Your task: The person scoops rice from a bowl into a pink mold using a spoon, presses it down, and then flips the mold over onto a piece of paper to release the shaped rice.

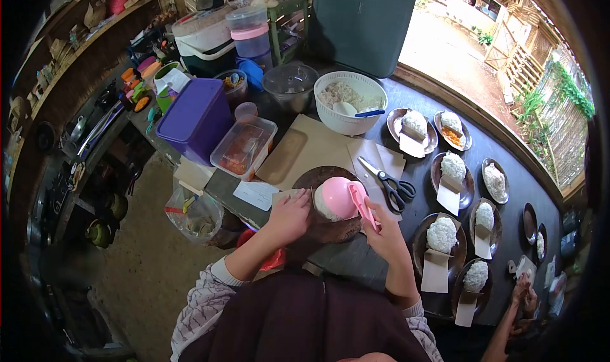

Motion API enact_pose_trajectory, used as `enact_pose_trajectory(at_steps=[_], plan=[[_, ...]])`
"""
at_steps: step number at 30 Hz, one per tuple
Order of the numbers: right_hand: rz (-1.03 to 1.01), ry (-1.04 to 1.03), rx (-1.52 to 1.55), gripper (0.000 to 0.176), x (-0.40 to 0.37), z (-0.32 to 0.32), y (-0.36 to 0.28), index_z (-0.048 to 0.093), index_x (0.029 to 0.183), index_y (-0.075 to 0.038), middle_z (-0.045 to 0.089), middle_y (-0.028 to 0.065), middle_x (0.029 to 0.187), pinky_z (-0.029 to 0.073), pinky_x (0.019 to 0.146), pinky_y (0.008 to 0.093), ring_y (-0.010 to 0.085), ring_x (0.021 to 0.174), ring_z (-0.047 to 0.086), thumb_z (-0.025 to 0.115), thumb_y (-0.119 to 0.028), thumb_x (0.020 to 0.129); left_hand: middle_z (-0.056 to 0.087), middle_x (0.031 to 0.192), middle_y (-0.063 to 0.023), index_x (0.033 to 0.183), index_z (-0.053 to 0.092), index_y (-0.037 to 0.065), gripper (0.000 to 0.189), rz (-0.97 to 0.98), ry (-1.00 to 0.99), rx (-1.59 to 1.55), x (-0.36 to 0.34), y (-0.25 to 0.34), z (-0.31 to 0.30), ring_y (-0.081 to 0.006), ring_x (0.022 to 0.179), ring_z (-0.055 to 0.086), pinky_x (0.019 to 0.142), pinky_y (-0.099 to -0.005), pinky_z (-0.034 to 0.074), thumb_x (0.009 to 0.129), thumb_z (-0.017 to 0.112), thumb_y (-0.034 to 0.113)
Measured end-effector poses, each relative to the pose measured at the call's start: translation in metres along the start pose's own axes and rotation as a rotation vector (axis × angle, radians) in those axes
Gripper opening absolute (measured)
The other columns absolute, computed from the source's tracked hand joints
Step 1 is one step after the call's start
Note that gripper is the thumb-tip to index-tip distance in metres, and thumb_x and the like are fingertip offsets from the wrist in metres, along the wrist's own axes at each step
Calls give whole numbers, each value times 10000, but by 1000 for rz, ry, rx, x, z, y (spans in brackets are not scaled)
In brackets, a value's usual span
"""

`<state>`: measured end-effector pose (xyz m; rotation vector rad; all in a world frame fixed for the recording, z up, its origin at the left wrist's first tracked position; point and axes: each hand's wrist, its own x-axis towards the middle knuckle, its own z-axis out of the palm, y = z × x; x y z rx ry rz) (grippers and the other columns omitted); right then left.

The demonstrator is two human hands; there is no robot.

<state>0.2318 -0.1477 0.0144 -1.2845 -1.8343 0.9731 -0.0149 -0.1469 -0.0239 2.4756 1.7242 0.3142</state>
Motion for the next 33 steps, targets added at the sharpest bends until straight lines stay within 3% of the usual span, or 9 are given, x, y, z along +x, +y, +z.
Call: enact_pose_trajectory(at_steps=[4, 6, 9, 11, 14, 17, 21, 23, 33], plan=[[-92, 105, -15, 400, 2, -1, -7, 482, 1252, -72, 619, 90, 815, 444, 559, 244, 104, 601, 522, 565, -74, 861, 421, 1343, -158, 1186, 507, -32, 426, 9, -12, -16, 6, -3, -2, -274, 1273, 373, 1006, -444, 334, 824, 502, 194], [-156, 115, -99, 390, 1, -3, -14, 522, 1205, -91, 608, 214, 907, 484, 689, 346, 349, 759, 617, 584, -99, 819, 413, 1346, -157, 1190, 496, -31, 428, -1, -29, -27, 7, -3, -3, -284, 1264, 379, 998, -434, 341, 822, 505, 187], [-129, 53, -179, 392, -2, -2, -16, 542, 1190, -119, 618, 183, 886, 486, 664, 375, 365, 732, 599, 600, -112, 802, 438, 1318, -155, 1135, 534, -23, 394, -9, 27, -33, 5, -2, -6, -286, 1256, 388, 1007, -477, 311, 796, 534, 178], [-139, 26, -212, 387, -3, -1, -19, 549, 1185, -138, 614, 162, 851, 482, 641, 383, 349, 704, 597, 600, -128, 802, 436, 1316, -144, 1041, 574, -16, 325, -22, 124, 85, 2, 5, -14, -283, 1237, 400, 1007, -567, 270, 769, 565, 160], [-154, -2, -278, 371, -4, 1, -20, 564, 1175, -140, 614, 151, 827, 473, 622, 375, 321, 677, 589, 601, -144, 806, 435, 1324, -113, 1102, 575, 26, 356, -72, 39, 137, 0, 8, -20, -258, 1271, 372, 1005, -663, 162, 795, 556, 205], [-152, -8, -325, 364, -4, 5, -21, 572, 1168, -131, 615, 159, 821, 468, 633, 371, 316, 683, 585, 602, -145, 806, 419, 1341, -97, 1086, 586, 41, 338, -64, -33, 145, 0, 8, -22, -250, 1283, 355, 993, -701, 116, 801, 558, 220], [-200, -13, -399, 403, -2, 11, -14, 539, 1211, -210, 571, 109, 745, 467, 576, 399, 309, 631, 579, 584, -176, 812, 414, 1346, -92, 1081, 587, 51, 335, -58, -71, 137, 0, 7, -19, -244, 1290, 344, 978, -720, 103, 801, 564, 233], [-194, -14, -400, 404, -1, 12, -14, 538, 1213, -213, 572, 109, 742, 466, 574, 400, 309, 629, 579, 582, -178, 813, 449, 1318, -105, 1024, 614, 50, 317, -31, -23, 143, -1, 8, -17, -233, 1277, 368, 949, -726, 159, 768, 587, 236], [-220, 38, -413, 420, 0, 14, -12, 531, 1227, -237, 567, 117, 700, 468, 562, 401, 311, 600, 578, 573, -180, 813, 474, 1252, -70, 994, 629, 86, 277, -49, -56, 126, 3, 9, -17, -228, 1277, 356, 937, -748, 116, 807, 559, 279]])
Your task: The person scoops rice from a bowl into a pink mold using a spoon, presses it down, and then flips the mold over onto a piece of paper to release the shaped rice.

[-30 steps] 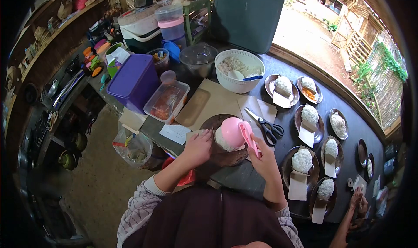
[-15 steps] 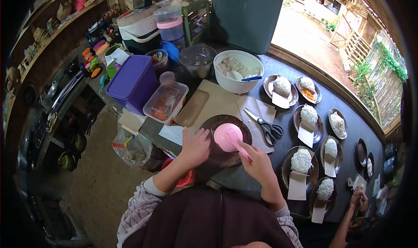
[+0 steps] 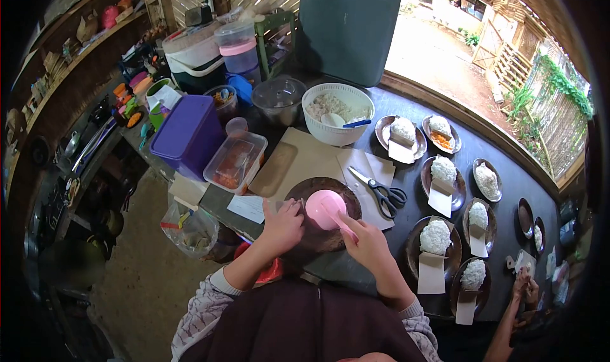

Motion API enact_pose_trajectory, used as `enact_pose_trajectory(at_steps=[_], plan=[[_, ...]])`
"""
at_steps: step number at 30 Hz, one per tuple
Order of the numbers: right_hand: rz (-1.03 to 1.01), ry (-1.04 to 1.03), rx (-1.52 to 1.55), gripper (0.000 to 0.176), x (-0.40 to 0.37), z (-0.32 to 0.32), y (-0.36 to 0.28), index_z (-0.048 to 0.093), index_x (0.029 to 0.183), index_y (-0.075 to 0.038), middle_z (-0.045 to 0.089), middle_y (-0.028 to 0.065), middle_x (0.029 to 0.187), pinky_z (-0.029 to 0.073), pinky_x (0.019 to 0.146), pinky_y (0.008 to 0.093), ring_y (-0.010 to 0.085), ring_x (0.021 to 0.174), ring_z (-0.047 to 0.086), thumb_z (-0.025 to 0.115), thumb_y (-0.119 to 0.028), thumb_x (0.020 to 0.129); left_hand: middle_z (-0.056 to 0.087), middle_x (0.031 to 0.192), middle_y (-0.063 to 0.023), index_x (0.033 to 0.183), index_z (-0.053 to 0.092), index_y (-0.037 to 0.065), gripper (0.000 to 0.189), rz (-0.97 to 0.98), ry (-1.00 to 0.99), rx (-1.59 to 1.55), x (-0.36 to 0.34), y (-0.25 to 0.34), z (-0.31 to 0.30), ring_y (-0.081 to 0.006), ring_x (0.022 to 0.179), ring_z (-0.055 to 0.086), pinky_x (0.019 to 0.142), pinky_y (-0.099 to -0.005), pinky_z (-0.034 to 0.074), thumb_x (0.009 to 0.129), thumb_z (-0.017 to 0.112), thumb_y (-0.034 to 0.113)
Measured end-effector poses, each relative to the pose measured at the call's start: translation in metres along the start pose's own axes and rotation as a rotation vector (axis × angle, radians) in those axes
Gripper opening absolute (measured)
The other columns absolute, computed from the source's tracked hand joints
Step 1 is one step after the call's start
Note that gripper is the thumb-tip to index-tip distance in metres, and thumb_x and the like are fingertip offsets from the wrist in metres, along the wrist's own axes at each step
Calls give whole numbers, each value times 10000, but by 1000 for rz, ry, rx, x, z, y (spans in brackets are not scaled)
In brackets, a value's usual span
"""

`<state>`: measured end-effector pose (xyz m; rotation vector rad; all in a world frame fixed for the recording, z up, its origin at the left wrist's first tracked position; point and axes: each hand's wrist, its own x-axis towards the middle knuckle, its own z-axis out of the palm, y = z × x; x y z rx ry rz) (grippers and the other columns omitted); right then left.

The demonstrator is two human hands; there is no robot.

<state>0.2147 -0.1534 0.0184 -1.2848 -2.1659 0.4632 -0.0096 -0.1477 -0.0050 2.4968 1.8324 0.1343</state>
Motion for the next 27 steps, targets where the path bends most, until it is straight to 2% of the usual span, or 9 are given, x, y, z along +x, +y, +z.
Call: enact_pose_trajectory(at_steps=[2, 7, 9, 15, 22, 27], plan=[[48, -24, -3, 402, 1, -3, -5, 552, 1208, -229, 591, 132, 727, 474, 587, 401, 323, 631, 586, 583, -180, 811, 465, 1308, -87, 988, 639, 70, 284, -14, -38, -25, 0, 1, -3, -219, 1278, 366, 944, -737, 118, 789, 559, 257], [119, -45, 16, 373, 0, 2, -3, 580, 1179, -194, 629, 155, 785, 480, 620, 402, 340, 685, 598, 595, -172, 806, 467, 1306, -90, 1010, 632, 70, 285, 1, -20, -2, -1, 0, 3, -219, 1281, 367, 940, -742, 103, 807, 536, 246], [55, 17, 59, 374, 0, 9, 6, 573, 1182, -237, 595, 131, 702, 476, 574, 405, 329, 619, 589, 583, -199, 811, 466, 1307, -92, 1015, 630, 70, 284, 8, -17, 2, -1, 0, 3, -219, 1282, 368, 939, -744, 98, 812, 530, 242], [66, 7, 108, 354, 2, 11, 6, 591, 1160, -222, 604, 160, 695, 467, 567, 417, 348, 628, 594, 595, -201, 806, 477, 1295, -88, 1010, 631, 69, 279, 2, -46, -5, -1, 1, 1, -217, 1280, 372, 933, -749, 91, 807, 533, 233], [102, -7, 113, 341, 2, 9, 3, 601, 1148, -215, 610, 171, 705, 463, 559, 420, 352, 620, 592, 596, -192, 808, 488, 1283, -91, 973, 635, 66, 258, 20, 40, -1, -3, -1, 9, -220, 1271, 384, 930, -747, 97, 794, 543, 227], [43, -10, 45, 360, 1, 6, 4, 587, 1174, -231, 599, 129, 674, 465, 537, 394, 310, 576, 589, 598, -192, 816, 490, 1281, -98, 967, 635, 65, 254, 20, 39, 0, -2, 0, 7, -220, 1273, 381, 928, -746, 99, 790, 544, 222]])
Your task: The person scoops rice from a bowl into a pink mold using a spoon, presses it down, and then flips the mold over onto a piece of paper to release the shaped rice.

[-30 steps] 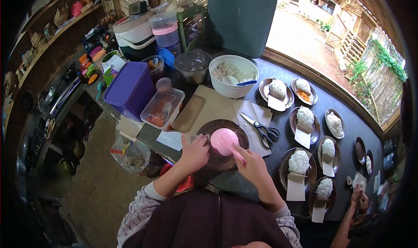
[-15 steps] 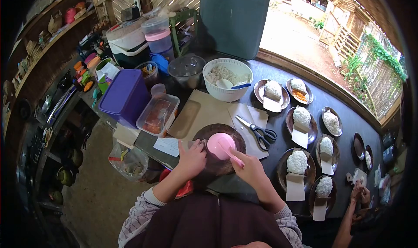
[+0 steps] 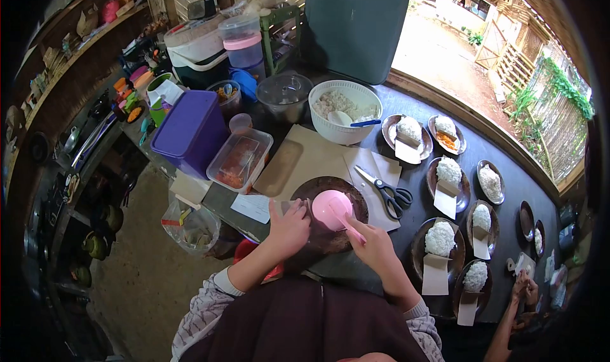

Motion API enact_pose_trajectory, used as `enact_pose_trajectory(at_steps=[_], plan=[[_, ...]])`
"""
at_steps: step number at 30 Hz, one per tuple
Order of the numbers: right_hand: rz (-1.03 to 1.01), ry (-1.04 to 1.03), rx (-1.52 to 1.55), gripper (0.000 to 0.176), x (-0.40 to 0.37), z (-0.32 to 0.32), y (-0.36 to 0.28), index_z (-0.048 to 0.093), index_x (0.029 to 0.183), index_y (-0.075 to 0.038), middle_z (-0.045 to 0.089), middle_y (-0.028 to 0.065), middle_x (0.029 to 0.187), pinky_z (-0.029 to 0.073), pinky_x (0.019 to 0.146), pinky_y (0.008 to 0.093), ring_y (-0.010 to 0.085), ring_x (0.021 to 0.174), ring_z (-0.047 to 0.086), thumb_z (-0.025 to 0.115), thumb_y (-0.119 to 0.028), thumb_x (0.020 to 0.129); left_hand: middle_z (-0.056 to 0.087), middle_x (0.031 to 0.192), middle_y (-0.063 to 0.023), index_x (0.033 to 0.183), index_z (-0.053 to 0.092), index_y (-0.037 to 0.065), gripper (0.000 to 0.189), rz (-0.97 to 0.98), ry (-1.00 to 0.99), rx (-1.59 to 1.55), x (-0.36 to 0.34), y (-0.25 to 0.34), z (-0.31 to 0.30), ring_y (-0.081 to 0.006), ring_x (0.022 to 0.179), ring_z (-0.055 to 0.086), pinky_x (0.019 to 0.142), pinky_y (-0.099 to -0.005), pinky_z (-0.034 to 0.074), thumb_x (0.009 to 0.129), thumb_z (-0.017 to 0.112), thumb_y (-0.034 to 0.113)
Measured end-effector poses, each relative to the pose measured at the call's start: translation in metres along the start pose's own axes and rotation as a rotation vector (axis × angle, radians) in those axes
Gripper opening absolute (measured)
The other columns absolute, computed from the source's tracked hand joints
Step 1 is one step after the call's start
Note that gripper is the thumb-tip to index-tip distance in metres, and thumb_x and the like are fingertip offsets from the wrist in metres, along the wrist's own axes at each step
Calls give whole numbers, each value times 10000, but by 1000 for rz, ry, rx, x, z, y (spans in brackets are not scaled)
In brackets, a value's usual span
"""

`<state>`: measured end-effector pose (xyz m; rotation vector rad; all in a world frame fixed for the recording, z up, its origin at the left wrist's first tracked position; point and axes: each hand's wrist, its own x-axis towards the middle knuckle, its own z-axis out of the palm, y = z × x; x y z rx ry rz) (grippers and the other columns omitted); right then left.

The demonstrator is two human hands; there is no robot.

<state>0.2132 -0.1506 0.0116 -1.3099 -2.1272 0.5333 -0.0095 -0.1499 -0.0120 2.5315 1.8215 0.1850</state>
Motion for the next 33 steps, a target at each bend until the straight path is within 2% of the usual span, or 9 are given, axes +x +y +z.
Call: enact_pose_trajectory(at_steps=[10, 16, 17, 18, 21, 24, 26, 31, 33], plan=[[-39, 71, -8, 371, -2, -2, -1, 586, 1178, -247, 570, 108, 626, 456, 514, 381, 288, 534, 565, 609, -195, 811, 476, 1295, -75, 1015, 630, 85, 276, -12, -13, 34, 0, 0, 5, -214, 1282, 368, 939, -738, 116, 803, 536, 235], [-21, 46, 41, 374, -1, -6, -1, 594, 1173, -237, 565, 124, 614, 445, 516, 374, 291, 540, 563, 622, -181, 804, 467, 1296, -48, 1068, 612, 111, 296, -19, -71, 60, 1, 1, -4, -201, 1290, 351, 945, -737, 116, 827, 535, 265], [11, 28, 70, 370, -1, -7, -3, 593, 1172, -194, 563, 157, 635, 439, 528, 360, 295, 536, 548, 628, -162, 804, 470, 1291, -49, 1078, 607, 108, 302, -18, -90, 66, 1, 1, -5, -202, 1290, 350, 943, -738, 120, 831, 530, 264], [44, 10, 99, 368, 0, -8, -4, 593, 1170, -151, 561, 190, 657, 433, 539, 346, 298, 532, 534, 634, -143, 804, 470, 1291, -49, 1078, 607, 108, 302, -18, -89, 67, 1, 0, -5, -202, 1290, 350, 943, -738, 120, 831, 530, 264], [54, 35, 149, 360, 1, -7, -4, 589, 1171, -131, 543, 211, 643, 431, 534, 336, 291, 508, 521, 627, -136, 814, 479, 1280, -48, 1068, 610, 101, 296, -26, -78, 42, 1, 0, -3, -201, 1293, 346, 938, -741, 128, 836, 520, 262], [68, 19, 186, 357, 1, -6, -5, 579, 1179, -116, 536, 230, 653, 436, 538, 339, 297, 505, 520, 615, -127, 825, 488, 1266, -46, 1064, 612, 96, 294, -22, -65, 53, 0, 1, -4, -203, 1294, 346, 935, -743, 133, 840, 513, 260], [64, 7, 175, 359, 1, -5, -4, 574, 1187, -117, 550, 234, 680, 443, 547, 338, 306, 519, 535, 607, -126, 829, 491, 1286, -88, 992, 637, 72, 269, -1, -9, 12, -1, 0, -4, -211, 1263, 394, 914, -746, 159, 804, 519, 225], [26, -2, 169, 365, 0, 6, 3, 557, 1206, -118, 587, 237, 750, 463, 573, 338, 337, 568, 581, 585, -121, 843, 508, 1258, -85, 987, 638, 74, 261, 0, 30, 7, -1, 1, 2, -218, 1260, 396, 908, -752, 155, 806, 523, 224], [40, -8, 152, 339, 0, 10, 5, 566, 1182, -159, 588, 214, 672, 457, 551, 440, 386, 621, 596, 579, -189, 845, 515, 1244, -84, 983, 638, 75, 257, -5, 29, 6, 0, 2, 0, -220, 1259, 397, 907, -755, 153, 808, 524, 224]])
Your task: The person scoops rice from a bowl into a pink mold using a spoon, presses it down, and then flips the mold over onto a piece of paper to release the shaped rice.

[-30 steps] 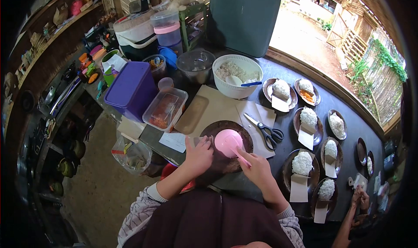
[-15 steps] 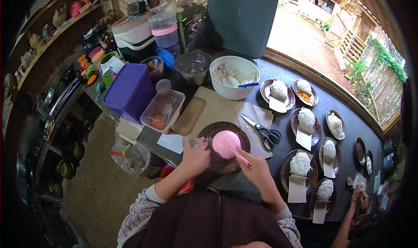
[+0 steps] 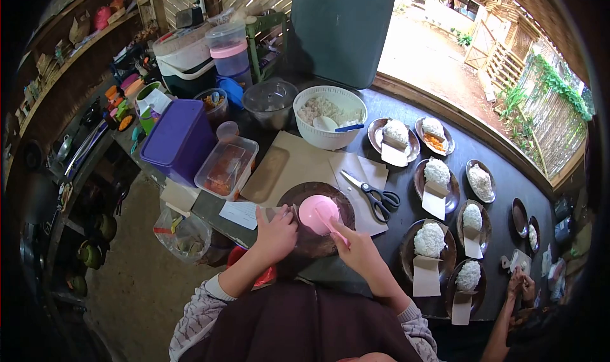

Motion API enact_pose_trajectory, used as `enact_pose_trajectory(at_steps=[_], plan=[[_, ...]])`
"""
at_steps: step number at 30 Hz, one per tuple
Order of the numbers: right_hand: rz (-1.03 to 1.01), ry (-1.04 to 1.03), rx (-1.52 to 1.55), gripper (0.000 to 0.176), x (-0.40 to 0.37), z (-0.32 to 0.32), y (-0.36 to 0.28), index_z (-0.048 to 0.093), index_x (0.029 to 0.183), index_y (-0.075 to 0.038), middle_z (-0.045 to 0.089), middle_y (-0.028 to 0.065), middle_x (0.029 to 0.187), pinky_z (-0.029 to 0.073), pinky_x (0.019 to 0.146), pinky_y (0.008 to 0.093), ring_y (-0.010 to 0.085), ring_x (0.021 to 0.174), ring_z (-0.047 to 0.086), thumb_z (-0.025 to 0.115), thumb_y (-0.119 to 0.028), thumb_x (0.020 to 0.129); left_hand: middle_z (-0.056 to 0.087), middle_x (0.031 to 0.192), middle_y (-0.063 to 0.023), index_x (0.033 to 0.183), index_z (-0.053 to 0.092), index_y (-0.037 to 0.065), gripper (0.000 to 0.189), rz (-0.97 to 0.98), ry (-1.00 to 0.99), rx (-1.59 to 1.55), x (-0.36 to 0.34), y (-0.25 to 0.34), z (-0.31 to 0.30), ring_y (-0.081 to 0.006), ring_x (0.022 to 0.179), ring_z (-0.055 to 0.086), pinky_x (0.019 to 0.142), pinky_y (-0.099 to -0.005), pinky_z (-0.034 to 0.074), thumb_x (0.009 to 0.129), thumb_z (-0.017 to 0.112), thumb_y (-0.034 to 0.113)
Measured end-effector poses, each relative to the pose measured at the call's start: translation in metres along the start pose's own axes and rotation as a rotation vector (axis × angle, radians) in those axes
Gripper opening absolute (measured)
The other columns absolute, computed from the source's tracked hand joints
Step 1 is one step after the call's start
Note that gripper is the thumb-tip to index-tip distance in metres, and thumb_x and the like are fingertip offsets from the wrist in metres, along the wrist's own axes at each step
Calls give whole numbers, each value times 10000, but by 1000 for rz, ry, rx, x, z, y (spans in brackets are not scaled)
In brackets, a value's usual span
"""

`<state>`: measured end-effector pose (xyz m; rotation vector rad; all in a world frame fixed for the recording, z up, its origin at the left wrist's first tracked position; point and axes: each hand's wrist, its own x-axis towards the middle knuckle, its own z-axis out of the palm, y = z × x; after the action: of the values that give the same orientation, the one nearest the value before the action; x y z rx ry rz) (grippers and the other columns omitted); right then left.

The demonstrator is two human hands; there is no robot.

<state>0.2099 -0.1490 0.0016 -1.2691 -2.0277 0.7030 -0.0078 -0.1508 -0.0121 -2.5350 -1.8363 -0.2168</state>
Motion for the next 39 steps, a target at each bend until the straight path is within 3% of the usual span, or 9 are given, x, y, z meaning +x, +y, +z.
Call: enact_pose_trajectory(at_steps=[10, 12, 13, 15, 27, 29, 39], plan=[[-25, 21, 4, 332, -2, 3, -2, 555, 1186, -166, 599, 204, 680, 462, 557, 463, 389, 619, 594, 545, -204, 857, 525, 1205, -73, 962, 637, 81, 243, -9, -74, 13, 0, 1, -3, -220, 1276, 365, 908, -759, 136, 827, 518, 245], [-1, -19, -6, 355, -1, -1, -5, 555, 1201, -108, 605, 230, 743, 477, 586, 372, 372, 626, 604, 570, -128, 847, 523, 1207, -71, 960, 636, 82, 244, -10, -66, 16, 0, 1, -2, -219, 1278, 362, 910, -760, 130, 830, 516, 249], [-4, -16, -8, 355, -2, 0, -4, 555, 1201, -108, 605, 230, 743, 477, 586, 372, 372, 626, 604, 570, -128, 847, 528, 1197, -70, 954, 638, 82, 243, -12, -68, 17, 1, 1, -1, -219, 1276, 364, 912, -760, 126, 830, 516, 251], [-27, 9, -36, 338, -3, 4, 2, 554, 1189, -172, 595, 208, 677, 466, 569, 462, 395, 628, 594, 548, -209, 853, 532, 1188, -70, 949, 639, 81, 242, -11, -65, 20, 1, 1, 0, -219, 1274, 367, 913, -760, 121, 829, 516, 253], [-23, -23, -114, 476, -4, -4, 1, 486, 1271, -281, 611, 192, 736, 477, 610, 446, 379, 676, 603, 591, -229, 809, 553, 1137, -59, 923, 653, 90, 229, -9, -72, 55, 3, 2, -2, -227, 1262, 386, 916, -757, 116, 822, 511, 238], [17, -31, -102, 461, -3, -7, -6, 512, 1252, -263, 614, 208, 771, 481, 641, 439, 393, 711, 599, 604, -217, 803, 516, 1222, -66, 962, 641, 110, 232, -45, -157, 77, 5, 4, -4, -230, 1271, 375, 935, -747, 101, 846, 508, 261], [27, -4, -99, 430, -4, -8, -5, 545, 1227, -257, 622, 208, 793, 484, 655, 436, 395, 727, 599, 612, -212, 804, 513, 1238, -72, 989, 646, 86, 262, -56, -140, 48, 4, 7, -9, -220, 1274, 377, 937, -744, 111, 833, 497, 235]])
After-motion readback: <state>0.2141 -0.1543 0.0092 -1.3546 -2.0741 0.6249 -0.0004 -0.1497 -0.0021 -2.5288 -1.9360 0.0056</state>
